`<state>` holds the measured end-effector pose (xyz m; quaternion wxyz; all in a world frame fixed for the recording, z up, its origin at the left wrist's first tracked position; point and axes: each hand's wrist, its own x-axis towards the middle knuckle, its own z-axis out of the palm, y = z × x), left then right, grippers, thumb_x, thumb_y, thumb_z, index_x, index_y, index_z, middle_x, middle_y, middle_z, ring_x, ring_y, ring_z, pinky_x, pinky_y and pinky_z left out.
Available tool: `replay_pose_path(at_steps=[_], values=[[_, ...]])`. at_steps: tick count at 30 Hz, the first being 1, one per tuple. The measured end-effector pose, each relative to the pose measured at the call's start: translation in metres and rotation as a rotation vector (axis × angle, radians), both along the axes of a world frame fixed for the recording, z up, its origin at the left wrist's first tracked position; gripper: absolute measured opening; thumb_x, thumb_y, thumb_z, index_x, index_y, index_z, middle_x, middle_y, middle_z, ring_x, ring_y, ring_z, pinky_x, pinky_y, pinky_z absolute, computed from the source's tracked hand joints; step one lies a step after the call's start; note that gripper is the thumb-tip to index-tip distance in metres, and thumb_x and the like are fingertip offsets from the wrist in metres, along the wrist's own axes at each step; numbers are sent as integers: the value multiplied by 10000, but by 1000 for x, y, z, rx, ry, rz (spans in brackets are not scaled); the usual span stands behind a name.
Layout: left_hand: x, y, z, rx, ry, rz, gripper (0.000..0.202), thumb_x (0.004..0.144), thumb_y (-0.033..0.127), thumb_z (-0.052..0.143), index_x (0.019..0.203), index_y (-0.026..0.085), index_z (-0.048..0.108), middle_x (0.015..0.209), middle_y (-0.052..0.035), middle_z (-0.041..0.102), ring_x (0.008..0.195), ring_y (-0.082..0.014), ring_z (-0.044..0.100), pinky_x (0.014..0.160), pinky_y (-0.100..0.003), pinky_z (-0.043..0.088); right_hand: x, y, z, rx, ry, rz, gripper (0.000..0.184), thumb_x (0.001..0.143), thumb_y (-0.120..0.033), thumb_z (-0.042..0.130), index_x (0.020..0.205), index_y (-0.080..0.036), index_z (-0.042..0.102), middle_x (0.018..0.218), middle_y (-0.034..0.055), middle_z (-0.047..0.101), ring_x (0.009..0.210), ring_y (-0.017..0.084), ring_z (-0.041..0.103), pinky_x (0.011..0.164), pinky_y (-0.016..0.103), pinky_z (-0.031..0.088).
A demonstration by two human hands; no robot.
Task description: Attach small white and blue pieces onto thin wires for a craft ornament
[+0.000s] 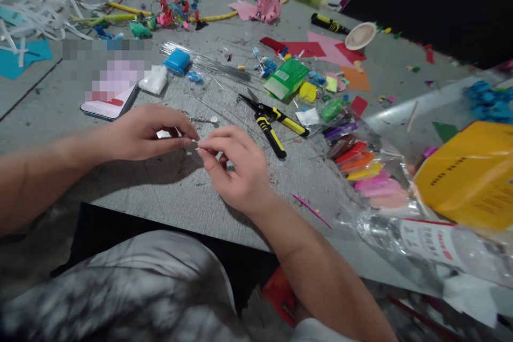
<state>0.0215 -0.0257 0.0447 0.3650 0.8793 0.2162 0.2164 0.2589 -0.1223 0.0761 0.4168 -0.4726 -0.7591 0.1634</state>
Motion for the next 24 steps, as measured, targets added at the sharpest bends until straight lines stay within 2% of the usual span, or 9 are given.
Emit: replay_pose_path(at_steps=[3,10,14,19,24], values=[[0,-2,4,-43,-5,20,196,1159,91,767,1237,136,941,1070,-84,946,915,-171,799,875,-272,579,0,0,-4,-2,-16,67,108,868,-187,571,931,-266,608,977,15,650,878,151,653,676,293,563],[3,-4,-1,-118,-62,30,156,1122,99,795,1166,126,942,974,-60,925,823,-147,779,794,-244,579,0,4,-7,-5,-19,125,129,851,-172,573,934,-258,621,1027,27,691,935,175,685,712,314,581],[2,-4,-1,-155,-79,10,130,1130,114,797,1168,133,920,975,-63,919,843,-161,802,794,-260,606,0,5,-8,8,-30,170,136,847,-150,575,925,-252,618,1039,29,708,934,173,683,703,313,569],[3,-7,4,-272,-92,41,161,1104,66,803,1233,115,886,1060,-74,936,877,-143,791,846,-259,636,0,4,-7,-25,15,155,120,857,-152,571,923,-240,618,1042,33,711,950,166,686,697,298,568],[3,-7,5,-357,-76,89,131,1121,178,857,1219,105,905,1038,-80,930,902,-159,815,844,-263,647,-1,2,-6,-102,88,119,123,861,-168,572,922,-265,617,1021,15,717,949,170,698,657,293,565]])
